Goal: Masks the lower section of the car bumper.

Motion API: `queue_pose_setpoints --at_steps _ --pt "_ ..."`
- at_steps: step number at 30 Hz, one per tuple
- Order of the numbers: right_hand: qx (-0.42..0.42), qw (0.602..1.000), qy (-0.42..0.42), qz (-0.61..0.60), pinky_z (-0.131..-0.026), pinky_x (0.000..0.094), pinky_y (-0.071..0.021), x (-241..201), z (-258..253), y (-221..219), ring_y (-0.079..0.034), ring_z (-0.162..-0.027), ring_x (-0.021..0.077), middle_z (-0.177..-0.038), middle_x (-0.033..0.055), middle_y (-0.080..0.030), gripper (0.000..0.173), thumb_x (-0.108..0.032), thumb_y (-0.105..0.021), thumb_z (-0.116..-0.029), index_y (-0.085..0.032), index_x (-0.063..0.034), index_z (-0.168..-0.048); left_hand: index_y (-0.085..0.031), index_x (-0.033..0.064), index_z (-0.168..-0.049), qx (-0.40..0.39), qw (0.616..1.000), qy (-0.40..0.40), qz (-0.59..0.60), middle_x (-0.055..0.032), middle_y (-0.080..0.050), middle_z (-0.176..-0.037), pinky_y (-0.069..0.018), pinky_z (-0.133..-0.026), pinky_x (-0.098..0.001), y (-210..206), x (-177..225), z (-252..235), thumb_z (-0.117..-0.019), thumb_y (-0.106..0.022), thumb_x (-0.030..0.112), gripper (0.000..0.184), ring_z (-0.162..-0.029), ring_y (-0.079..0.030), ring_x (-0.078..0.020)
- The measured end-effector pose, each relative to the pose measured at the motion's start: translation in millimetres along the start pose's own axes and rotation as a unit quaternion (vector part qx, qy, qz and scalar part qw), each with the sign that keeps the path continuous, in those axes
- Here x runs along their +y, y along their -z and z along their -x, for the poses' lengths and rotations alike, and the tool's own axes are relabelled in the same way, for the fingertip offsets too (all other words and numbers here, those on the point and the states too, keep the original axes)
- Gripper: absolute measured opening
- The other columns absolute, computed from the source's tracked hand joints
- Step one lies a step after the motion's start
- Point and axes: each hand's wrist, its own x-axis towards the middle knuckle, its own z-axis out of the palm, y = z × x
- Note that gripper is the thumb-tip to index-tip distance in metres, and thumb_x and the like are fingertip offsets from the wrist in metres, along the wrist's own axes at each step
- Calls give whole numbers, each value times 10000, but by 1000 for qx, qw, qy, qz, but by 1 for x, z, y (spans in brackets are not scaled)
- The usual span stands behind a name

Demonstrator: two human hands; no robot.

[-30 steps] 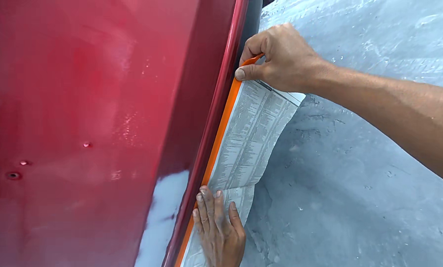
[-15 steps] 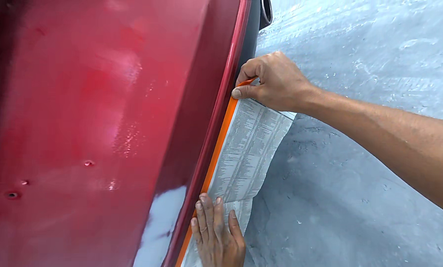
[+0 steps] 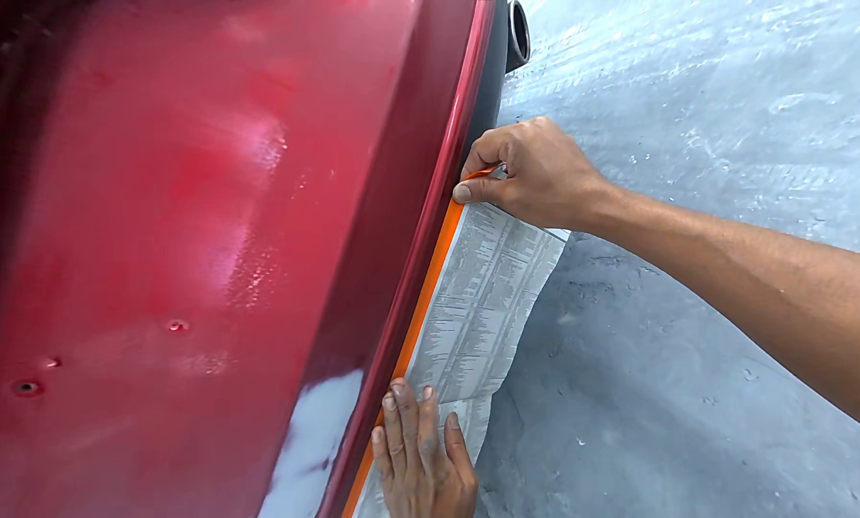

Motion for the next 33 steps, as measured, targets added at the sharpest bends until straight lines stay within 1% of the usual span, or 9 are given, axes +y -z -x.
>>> queue_pose_setpoints --at_steps 2,5,8,11,16,20,24,27,33 --pt "-1 1000 -2 3 -759 488 -524 0 0 0 -680 -909 151 -959 -34 -723 261 -453 -667 -966 -763 -210 -974 -368 77 -1514 -2 1000 -5 5 -210 -329 -1627 -84 -1255 -388 0 4 -9 -1083 -385 290 481 -1565 -202 -198" --pt "0 1000 -2 2 -749 483 -520 0 0 0 -677 -897 145 -944 -39 -721 256 -450 -666 -968 -762 -213 -973 -407 53 -1501 4 1000 -8 3 -238 -392 -1588 -141 -1240 -410 -3 12 -26 -1079 -390 276 477 -1541 -277 -245" --pt "2 1000 -1 4 -742 473 -518 0 1 0 -675 -884 137 -930 -43 -718 258 -453 -660 -972 -760 -216 -967 -431 19 -1508 10 1000 -10 -2 -249 -407 -1578 -152 -1248 -423 -8 20 -42 -1074 -392 263 500 -1527 -315 -274" --pt "8 1000 6 6 -735 472 -515 1 1 -1 -673 -881 142 -930 -42 -714 264 -451 -657 -973 -763 -210 -960 -480 14 -1485 13 1000 -12 -19 -249 -439 -1557 -197 -1233 -462 -13 29 -56 -1056 -397 239 491 -1499 -362 -328" --pt "15 1000 17 8 -736 457 -522 3 1 -3 -676 -878 129 -931 -47 -716 268 -451 -655 -974 -764 -207 -953 -486 41 -1506 19 999 -16 -27 -241 -383 -1597 -267 -1201 -482 -21 41 -79 -1034 -447 217 506 -1494 -345 -382" --pt "28 999 32 7 -742 451 -531 5 1 -5 -683 -885 126 -933 -46 -723 268 -443 -656 -973 -767 -202 -935 -418 65 -1558 10 999 -15 -31 -181 -288 -1662 -227 -1230 -449 -27 49 -98 -1043 -417 224 539 -1540 -268 -319" --pt "37 998 41 7 -729 445 -531 6 1 -6 -680 -862 126 -918 -43 -720 264 -435 -663 -971 -769 -198 -928 -430 68 -1548 22 999 -20 -18 -149 -263 -1678 -192 -1251 -435 -33 54 -111 -1038 -419 202 527 -1561 -219 -287" --pt "39 998 46 12 -732 437 -535 7 0 -6 -683 -865 124 -911 -44 -721 268 -440 -664 -970 -773 -199 -929 -441 40 -1528 24 999 -29 -16 -157 -276 -1671 -211 -1247 -438 -35 56 -119 -1026 -436 184 522 -1559 -224 -299" --pt "38 998 43 24 -712 440 -528 4 0 -5 -674 -834 135 -885 -33 -713 268 -432 -670 -965 -773 -194 -900 -455 54 -1520 27 999 -32 -8 -143 -265 -1677 -219 -1242 -421 -37 58 -127 -1020 -458 177 515 -1561 -213 -291"
